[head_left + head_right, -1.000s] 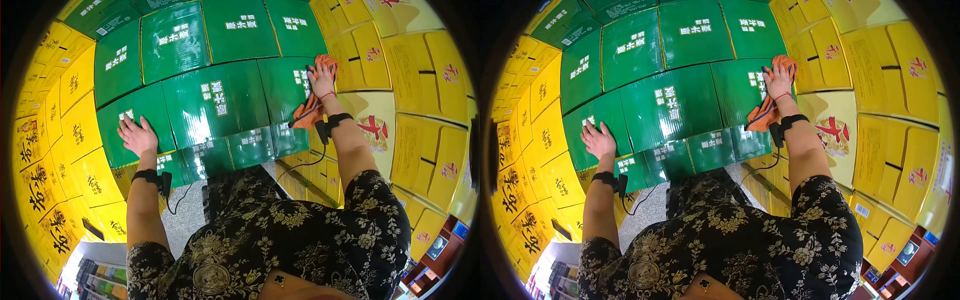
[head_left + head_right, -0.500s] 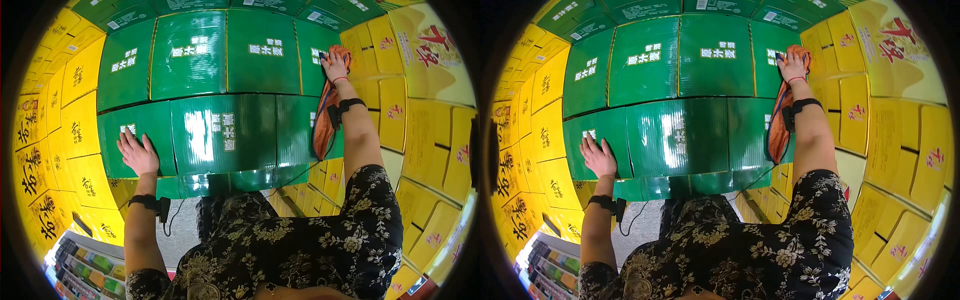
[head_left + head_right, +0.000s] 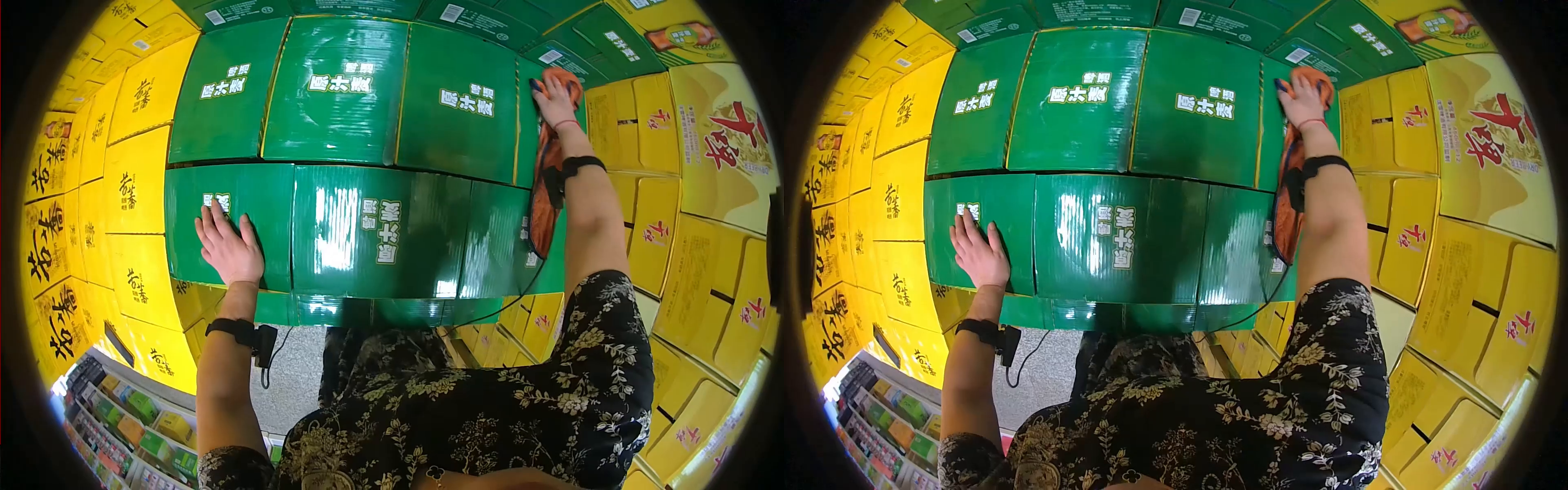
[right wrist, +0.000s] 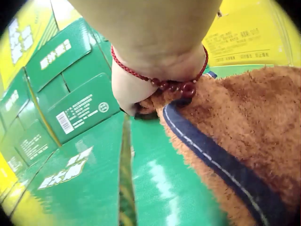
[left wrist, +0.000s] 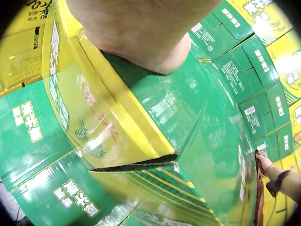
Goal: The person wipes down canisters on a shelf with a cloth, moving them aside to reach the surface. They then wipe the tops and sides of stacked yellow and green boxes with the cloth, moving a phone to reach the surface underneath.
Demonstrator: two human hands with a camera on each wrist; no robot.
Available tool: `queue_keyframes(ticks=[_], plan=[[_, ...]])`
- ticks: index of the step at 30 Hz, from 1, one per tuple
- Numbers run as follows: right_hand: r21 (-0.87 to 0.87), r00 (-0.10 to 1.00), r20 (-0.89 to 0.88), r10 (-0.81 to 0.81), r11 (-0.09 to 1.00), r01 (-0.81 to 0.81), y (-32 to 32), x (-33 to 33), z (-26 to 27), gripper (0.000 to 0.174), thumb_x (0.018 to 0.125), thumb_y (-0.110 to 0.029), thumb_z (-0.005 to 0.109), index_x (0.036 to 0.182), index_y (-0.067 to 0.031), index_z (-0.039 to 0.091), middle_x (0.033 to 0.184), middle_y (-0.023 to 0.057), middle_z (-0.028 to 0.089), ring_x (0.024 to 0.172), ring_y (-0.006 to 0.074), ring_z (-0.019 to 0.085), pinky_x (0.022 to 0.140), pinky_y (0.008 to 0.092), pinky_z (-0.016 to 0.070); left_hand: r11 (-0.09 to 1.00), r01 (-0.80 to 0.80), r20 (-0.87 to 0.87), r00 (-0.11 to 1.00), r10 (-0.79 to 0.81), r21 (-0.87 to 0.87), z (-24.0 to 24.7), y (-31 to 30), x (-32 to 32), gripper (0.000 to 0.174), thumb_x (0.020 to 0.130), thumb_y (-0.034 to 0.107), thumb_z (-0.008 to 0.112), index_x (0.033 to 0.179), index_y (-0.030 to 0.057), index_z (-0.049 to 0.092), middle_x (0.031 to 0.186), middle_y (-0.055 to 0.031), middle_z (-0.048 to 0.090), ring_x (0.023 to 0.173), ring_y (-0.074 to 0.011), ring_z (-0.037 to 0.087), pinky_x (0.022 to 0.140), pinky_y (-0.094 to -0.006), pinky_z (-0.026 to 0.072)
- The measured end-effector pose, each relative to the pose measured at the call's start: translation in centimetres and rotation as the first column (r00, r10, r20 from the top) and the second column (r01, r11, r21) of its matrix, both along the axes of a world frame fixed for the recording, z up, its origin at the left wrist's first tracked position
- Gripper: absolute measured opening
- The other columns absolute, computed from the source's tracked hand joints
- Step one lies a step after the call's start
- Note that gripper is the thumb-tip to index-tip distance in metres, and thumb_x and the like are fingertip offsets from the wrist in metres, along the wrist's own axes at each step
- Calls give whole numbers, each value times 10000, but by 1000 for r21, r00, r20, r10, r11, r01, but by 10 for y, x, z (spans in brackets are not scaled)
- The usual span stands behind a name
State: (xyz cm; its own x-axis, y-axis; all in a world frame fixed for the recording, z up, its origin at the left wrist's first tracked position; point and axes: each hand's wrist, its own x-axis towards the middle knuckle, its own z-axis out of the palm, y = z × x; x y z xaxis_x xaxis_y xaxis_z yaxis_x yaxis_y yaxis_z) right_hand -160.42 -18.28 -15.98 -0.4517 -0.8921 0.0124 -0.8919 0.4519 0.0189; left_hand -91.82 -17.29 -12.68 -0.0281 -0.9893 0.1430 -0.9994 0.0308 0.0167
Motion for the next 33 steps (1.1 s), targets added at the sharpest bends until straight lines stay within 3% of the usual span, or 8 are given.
queue_keyframes(ticks=[4,8,10,15,20,22,26,33], plan=[[29,965,69,254,966,-257,-18,69,29,642,871,-473,452,1381,-84,424,1473,133,332,1362,324,286,1133,399,203,999,10,-6,1000,-10,-31,-4,0,1,606,938,444,430,1448,150,286,1478,-109,303,1376,-324,235,1013,-504,293],[-95,955,115,272,960,-262,-5,95,31,565,873,-388,480,1344,-75,472,1458,132,357,1352,310,311,1126,381,235,998,7,-1,1000,-7,-60,-4,1,1,577,950,466,403,1435,168,307,1472,-92,317,1366,-314,260,1010,-523,312],[-174,904,307,299,951,-256,16,99,39,509,864,-276,511,1331,-75,485,1440,134,380,1329,298,350,1109,359,278,998,4,-21,1000,-6,-60,-5,1,2,584,946,478,403,1434,172,308,1475,-87,314,1368,-309,259,1012,-521,312],[-334,916,207,343,905,-263,90,132,34,492,826,-152,553,1310,-80,499,1348,143,484,1247,327,444,1065,392,350,999,-18,-11,1000,18,-40,-8,-1,3,591,942,500,389,1434,182,308,1483,-74,306,1375,-298,245,1020,-518,302],[-256,938,157,308,930,-262,168,179,53,505,851,-252,588,1322,-98,494,1368,148,462,1260,340,429,1052,432,342,1000,-11,-37,999,10,-15,-7,1,3,612,934,494,397,1438,160,301,1489,-88,288,1385,-301,217,1022,-523,287],[-217,904,279,324,938,-269,187,187,65,541,853,-342,603,1334,-121,489,1405,124,427,1296,318,393,1062,440,314,1000,-31,-35,999,30,-5,-6,1,2,617,934,501,390,1439,158,298,1489,-91,288,1385,-300,215,1024,-524,287],[94,965,95,244,963,-252,228,215,107,609,837,-469,599,1376,-229,448,1469,107,333,1337,310,335,1069,475,274,1000,-27,-53,998,27,5,-6,1,3,623,935,508,382,1441,154,294,1490,-94,284,1383,-312,212,1030,-523,282],[-201,960,7,280,941,-273,273,216,60,488,849,-282,631,1319,-238,509,1391,122,412,1254,353,409,1017,450,354,999,-36,-31,999,36,28,-4,1,1,624,937,506,378,1442,150,292,1493,-105,272,1384,-314,206,1031,-525,281]])
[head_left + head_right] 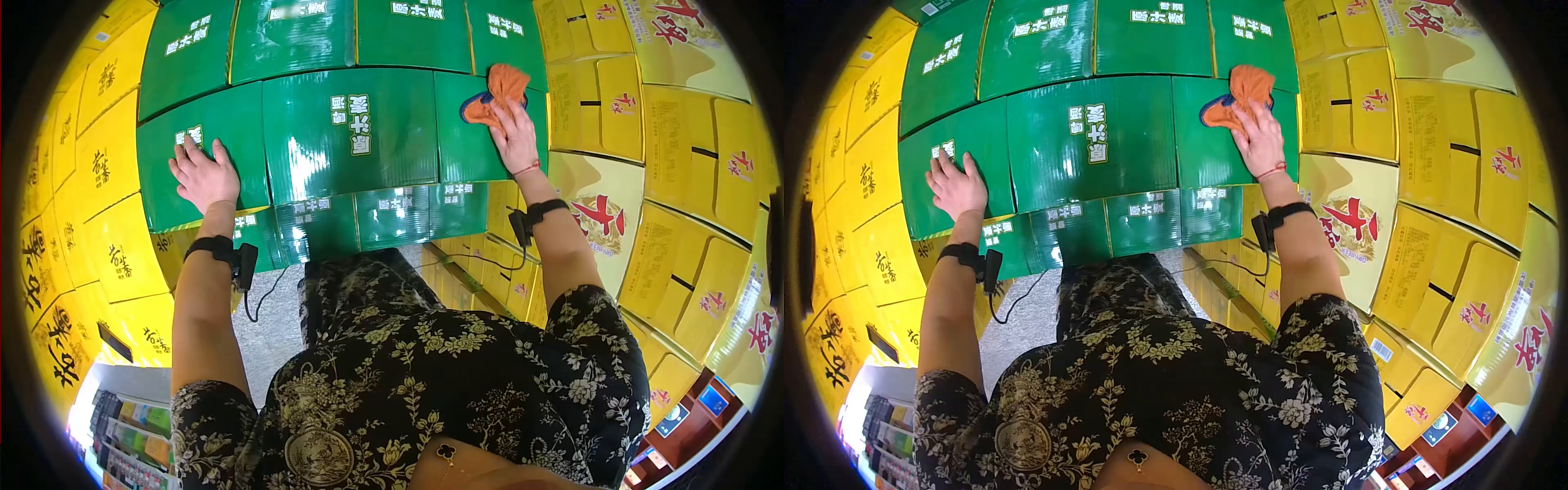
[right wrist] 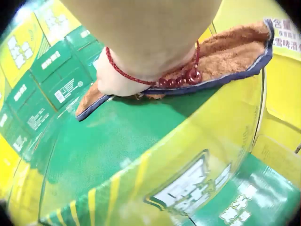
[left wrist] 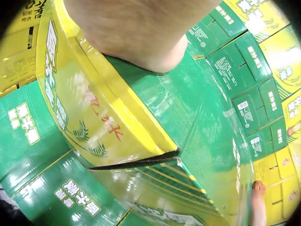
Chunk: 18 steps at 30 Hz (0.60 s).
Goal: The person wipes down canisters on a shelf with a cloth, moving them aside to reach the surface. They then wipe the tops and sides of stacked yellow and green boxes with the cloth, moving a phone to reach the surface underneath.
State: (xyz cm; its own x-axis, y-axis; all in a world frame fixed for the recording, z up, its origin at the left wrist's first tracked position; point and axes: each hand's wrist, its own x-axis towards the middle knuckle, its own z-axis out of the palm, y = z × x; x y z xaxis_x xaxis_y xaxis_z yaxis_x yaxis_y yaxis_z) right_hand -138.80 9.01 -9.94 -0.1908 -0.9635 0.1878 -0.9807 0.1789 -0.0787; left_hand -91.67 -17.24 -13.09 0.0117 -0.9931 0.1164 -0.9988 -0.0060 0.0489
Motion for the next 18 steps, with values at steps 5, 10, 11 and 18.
queue_keyframes(ticks=[5,10,11,18], plan=[[-267,890,1,-456,857,440,-25,-41,-52,395,861,-299,587,1246,-213,571,1342,139,468,1199,362,457,985,453,391,1000,9,-11,1000,-9,-16,-2,1,0,626,935,507,382,1438,144,300,1490,-106,276,1384,-319,206,1027,-534,283],[-257,784,-79,-616,772,581,-47,6,-48,394,850,-307,581,1235,-222,579,1346,122,465,1188,363,457,942,509,402,998,16,-25,1000,-18,-59,-11,-3,3,631,932,547,364,1437,174,308,1491,-87,290,1381,-316,216,1024,-543,283],[-253,779,-83,-621,769,586,-48,20,-48,394,850,-307,581,1235,-222,579,1346,122,465,1188,363,457,942,509,402,998,14,-30,999,-16,-65,-11,-2,3,630,932,546,367,1436,173,311,1490,-86,292,1381,-316,217,1026,-543,282],[-222,943,3,-332,920,324,-72,135,-27,421,828,-269,622,1240,-204,566,1312,100,478,1225,354,415,946,517,392,999,13,-30,999,-14,-48,-11,-2,4,632,928,545,373,1434,171,316,1491,-85,294,1379,-312,222,1036,-548,271]])
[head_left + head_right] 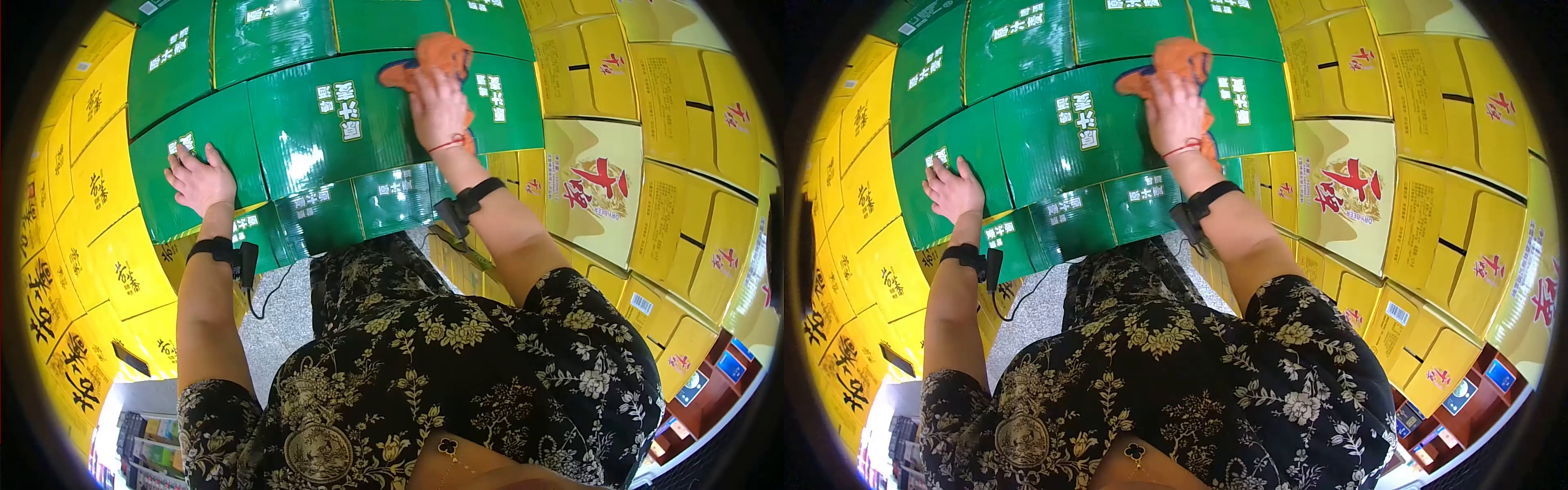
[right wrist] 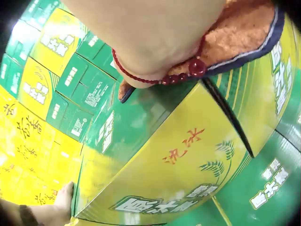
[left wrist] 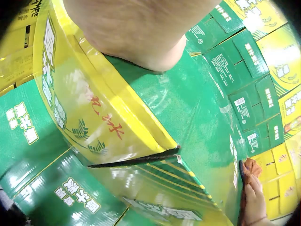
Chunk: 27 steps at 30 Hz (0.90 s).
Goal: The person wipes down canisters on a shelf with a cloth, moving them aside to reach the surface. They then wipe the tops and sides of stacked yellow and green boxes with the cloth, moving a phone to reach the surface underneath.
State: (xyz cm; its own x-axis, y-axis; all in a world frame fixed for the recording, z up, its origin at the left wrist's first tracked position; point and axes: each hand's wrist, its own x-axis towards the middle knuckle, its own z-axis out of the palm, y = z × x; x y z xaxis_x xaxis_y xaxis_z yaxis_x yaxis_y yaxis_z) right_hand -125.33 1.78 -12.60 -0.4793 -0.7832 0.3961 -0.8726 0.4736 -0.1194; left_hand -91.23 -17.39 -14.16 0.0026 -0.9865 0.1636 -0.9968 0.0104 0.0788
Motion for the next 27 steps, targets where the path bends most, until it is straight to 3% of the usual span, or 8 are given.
queue_keyframes(ticks=[3,5,7,11,19,23,25,27], plan=[[31,995,90,50,998,-53,6,9,14,430,823,-235,630,1246,-211,561,1311,68,482,1226,344,419,971,513,382,1000,12,-7,1000,-12,7,2,0,0,633,927,548,370,1435,174,315,1494,-83,289,1381,-308,218,1045,-540,264],[23,962,177,208,976,-215,17,-10,14,441,816,-206,632,1251,-218,559,1313,35,485,1224,334,428,991,518,369,1000,12,-2,1000,-12,6,0,-1,2,630,928,550,368,1434,178,316,1493,-81,291,1382,-304,217,1049,-534,263],[16,962,132,240,970,-244,34,-35,15,445,806,-183,628,1246,-211,562,1314,62,487,1203,330,454,993,499,377,1000,10,7,1000,-10,-2,0,-2,1,631,928,553,366,1435,181,314,1492,-80,293,1382,-302,215,1052,-530,262],[16,995,-19,95,995,-95,72,-95,0,457,804,-163,615,1255,-202,558,1289,138,501,1176,330,485,997,446,391,1000,16,20,1000,-17,15,5,3,-1,633,931,541,369,1435,163,313,1487,-93,296,1381,-310,219,1049,-526,269],[-21,972,-38,-231,973,231,104,-183,-20,373,858,-251,575,1228,-208,594,1310,142,501,1177,346,485,991,442,399,1000,16,9,1000,-16,-16,0,-1,1,634,929,551,368,1433,170,320,1484,-89,303,1379,-315,225,1039,-542,278],[-43,951,-53,-303,953,301,100,-174,-27,377,860,-282,567,1233,-235,592,1313,140,498,1168,347,488,979,440,406,1000,18,14,1000,-18,7,5,2,-2,630,934,514,382,1429,132,315,1482,-116,294,1375,-332,224,1025,-541,286],[-31,927,-121,-354,935,353,92,-148,-26,378,860,-299,563,1234,-249,591,1310,144,498,1150,351,494,965,442,413,1000,1,-2,1000,-1,2,3,1,-1,625,931,536,372,1434,170,315,1488,-93,295,1381,-318,221,1042,-537,272],[-7,963,-109,-245,969,246,85,-124,-20,398,845,-270,591,1240,-225,584,1293,150,505,1136,355,499,959,445,414,1000,-4,10,1000,4,15,5,1,-2,626,932,533,374,1435,166,312,1491,-93,291,1382,-316,220,1040,-539,273]])
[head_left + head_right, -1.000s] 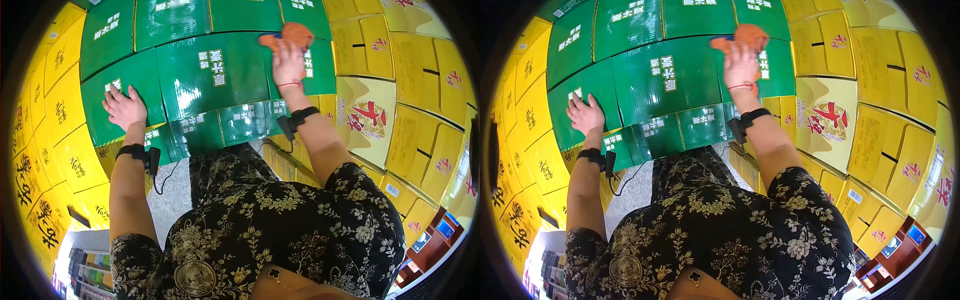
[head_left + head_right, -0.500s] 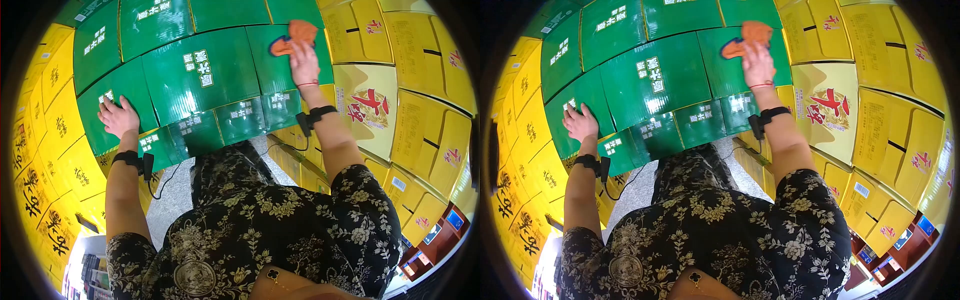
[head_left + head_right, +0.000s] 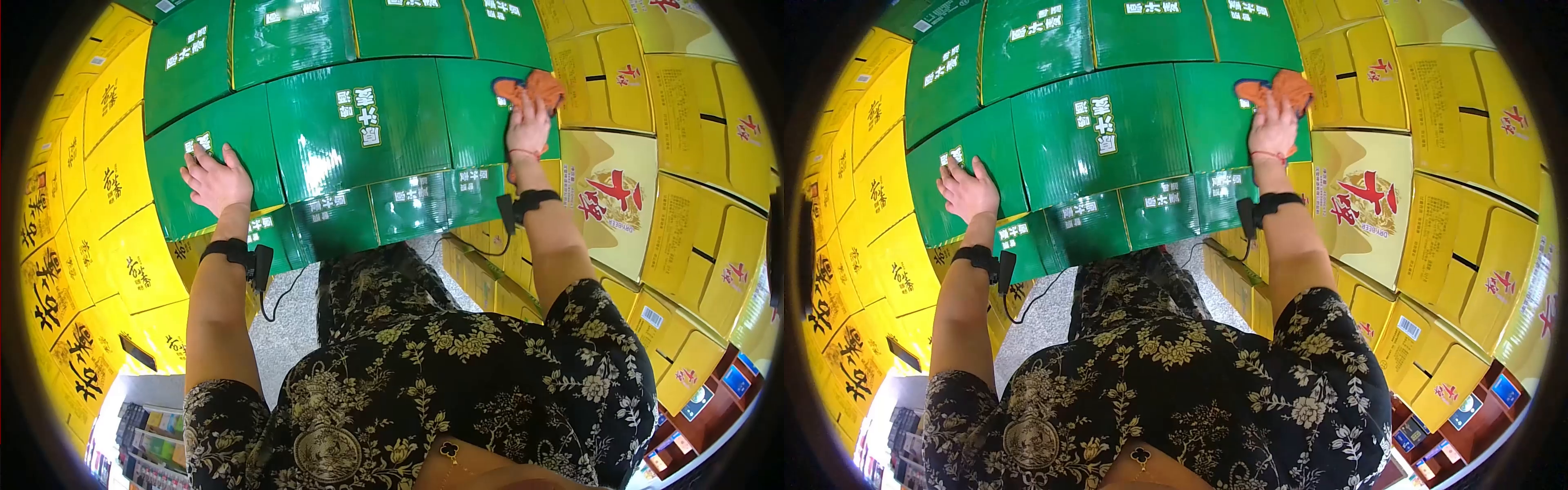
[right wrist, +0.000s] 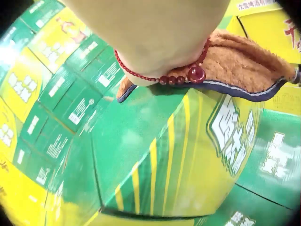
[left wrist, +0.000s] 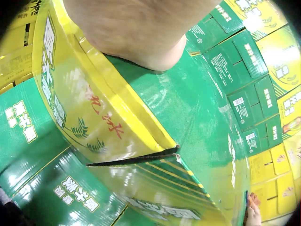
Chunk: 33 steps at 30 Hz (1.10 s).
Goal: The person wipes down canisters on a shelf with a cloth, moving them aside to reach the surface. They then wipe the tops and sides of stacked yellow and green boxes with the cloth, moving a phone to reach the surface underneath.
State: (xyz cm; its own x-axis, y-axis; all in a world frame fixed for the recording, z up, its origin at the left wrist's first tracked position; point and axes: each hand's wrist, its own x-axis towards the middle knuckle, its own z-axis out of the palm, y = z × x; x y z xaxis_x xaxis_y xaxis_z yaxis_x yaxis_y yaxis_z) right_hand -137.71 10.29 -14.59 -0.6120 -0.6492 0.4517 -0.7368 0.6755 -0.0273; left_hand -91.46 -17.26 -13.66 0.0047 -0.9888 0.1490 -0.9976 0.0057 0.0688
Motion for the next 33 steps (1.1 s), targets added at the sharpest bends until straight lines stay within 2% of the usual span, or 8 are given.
queue_keyframes(ticks=[2,6,12,14,17,24,28,33], plan=[[-19,992,6,130,991,-130,-11,28,7,413,837,-250,601,1247,-206,578,1305,140,493,1154,364,479,968,453,402,1000,1,-10,1000,-1,-6,0,0,0,625,933,531,374,1436,165,310,1492,-93,288,1383,-314,218,1036,-541,276],[-8,980,78,181,983,-181,-23,52,12,425,835,-227,604,1257,-199,571,1323,126,476,1181,374,451,984,463,381,1000,4,-3,1000,-4,-3,1,0,0,623,937,527,369,1437,162,307,1494,-91,283,1385,-309,213,1028,-544,283],[-46,926,195,323,946,-320,-36,15,14,425,839,-201,602,1262,-199,565,1356,115,452,1203,372,433,1013,466,346,1000,-10,27,1000,11,-10,-1,0,0,620,937,533,369,1439,175,301,1488,-85,291,1379,-303,228,1021,-541,294],[-45,932,156,328,945,-325,-53,-12,11,422,847,-219,597,1267,-206,560,1353,126,454,1207,369,436,1005,460,360,1000,-10,24,1000,10,-23,-1,0,0,614,938,529,373,1438,179,303,1488,-80,293,1378,-299,232,1019,-538,298],[-17,976,143,161,987,-160,-77,-59,2,402,883,-286,559,1283,-246,548,1342,151,457,1210,358,446,987,448,391,1000,-5,35,999,6,-29,3,7,3,603,940,519,380,1435,183,306,1486,-72,298,1376,-292,239,1013,-532,308],[64,988,130,84,994,-93,-157,-178,-19,422,889,-368,515,1309,-328,514,1390,125,420,1222,336,452,995,452,395,1000,6,55,998,-5,-25,2,0,-1,599,938,469,414,1442,168,295,1483,-91,297,1377,-307,236,1017,-529,294],[115,983,183,-4,993,-17,-194,-212,-19,445,891,-388,479,1333,-335,488,1420,124,392,1245,337,435,1015,450,380,1000,9,43,999,-8,-26,5,0,-2,601,936,458,426,1441,158,294,1482,-98,297,1377,-315,234,1024,-519,280],[138,977,212,5,990,-35,-236,-234,-23,467,898,-412,462,1358,-334,461,1445,113,367,1281,333,403,1056,436,338,999,26,41,999,-25,-25,4,-1,-1,596,933,443,438,1435,147,309,1477,-106,304,1378,-313,231,1028,-507,270]])
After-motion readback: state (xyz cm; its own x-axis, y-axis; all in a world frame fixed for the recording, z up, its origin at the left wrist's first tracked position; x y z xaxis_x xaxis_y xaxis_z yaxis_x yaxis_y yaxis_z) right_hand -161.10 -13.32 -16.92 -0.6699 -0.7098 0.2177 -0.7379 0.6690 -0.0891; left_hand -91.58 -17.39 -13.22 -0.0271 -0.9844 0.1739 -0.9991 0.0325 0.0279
